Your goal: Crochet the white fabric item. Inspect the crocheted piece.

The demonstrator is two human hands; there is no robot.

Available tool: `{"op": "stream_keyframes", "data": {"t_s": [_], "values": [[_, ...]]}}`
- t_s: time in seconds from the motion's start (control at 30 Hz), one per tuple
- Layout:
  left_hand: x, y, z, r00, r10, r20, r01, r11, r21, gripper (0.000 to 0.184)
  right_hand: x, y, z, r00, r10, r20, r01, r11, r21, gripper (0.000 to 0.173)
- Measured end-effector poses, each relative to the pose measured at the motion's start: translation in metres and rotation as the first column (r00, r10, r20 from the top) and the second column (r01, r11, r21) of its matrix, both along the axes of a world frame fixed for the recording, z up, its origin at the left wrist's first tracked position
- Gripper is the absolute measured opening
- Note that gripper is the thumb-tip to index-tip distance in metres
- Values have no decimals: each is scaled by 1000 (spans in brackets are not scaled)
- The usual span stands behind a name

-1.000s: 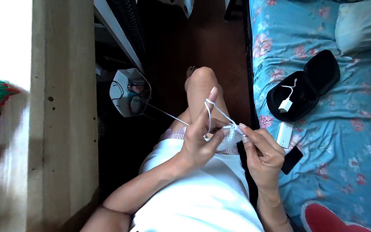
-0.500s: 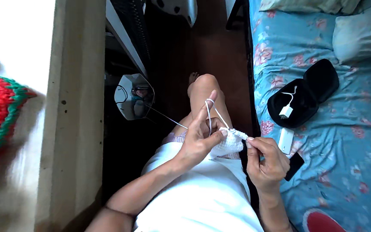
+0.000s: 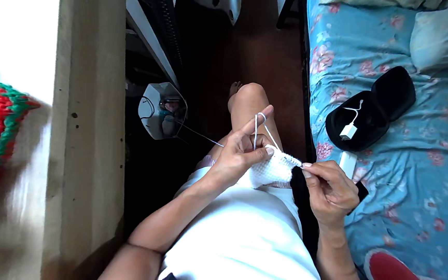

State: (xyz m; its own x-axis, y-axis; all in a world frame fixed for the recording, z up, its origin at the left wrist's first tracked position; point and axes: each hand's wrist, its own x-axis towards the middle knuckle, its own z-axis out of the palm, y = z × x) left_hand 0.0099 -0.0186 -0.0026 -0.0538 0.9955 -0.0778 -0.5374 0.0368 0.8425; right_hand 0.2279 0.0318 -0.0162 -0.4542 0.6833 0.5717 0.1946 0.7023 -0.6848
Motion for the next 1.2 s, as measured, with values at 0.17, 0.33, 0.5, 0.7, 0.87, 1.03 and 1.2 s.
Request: {"op": "stream_keyframes", "data": {"t_s": [0.17, 0.33, 0.5, 0.7, 0.87, 1.03, 1.2], "values": [[4, 0, -2, 994, 43, -104, -30, 993, 118, 80, -6, 1, 2, 968, 64, -243, -166, 887, -430, 23], [13, -3, 2, 969, 161, -187, -122, 971, 206, 84, -16, 3, 9, 953, 106, -285, -262, 763, -591, 30], [18, -1, 2, 948, 211, -238, -160, 963, 215, 91, -21, 3, 16, 962, 99, -253, -236, 765, -600, 30], [19, -1, 0, 951, 115, -286, -70, 984, 164, 87, -26, 1, 22, 943, -16, -331, -243, 645, -724, 30], [5, -1, -7, 1000, -2, -25, 1, 999, -43, 79, -21, 6, 5, 968, 53, -246, -204, 737, -644, 25], [-6, -3, -11, 1000, 12, -26, -13, 999, -40, 63, -15, 2, -3, 973, 70, -218, -198, 739, -644, 25], [-38, -6, -13, 996, -56, -75, 55, 998, -8, 19, -11, 0, -4, 965, 32, -259, -205, 708, -676, 26]]}}
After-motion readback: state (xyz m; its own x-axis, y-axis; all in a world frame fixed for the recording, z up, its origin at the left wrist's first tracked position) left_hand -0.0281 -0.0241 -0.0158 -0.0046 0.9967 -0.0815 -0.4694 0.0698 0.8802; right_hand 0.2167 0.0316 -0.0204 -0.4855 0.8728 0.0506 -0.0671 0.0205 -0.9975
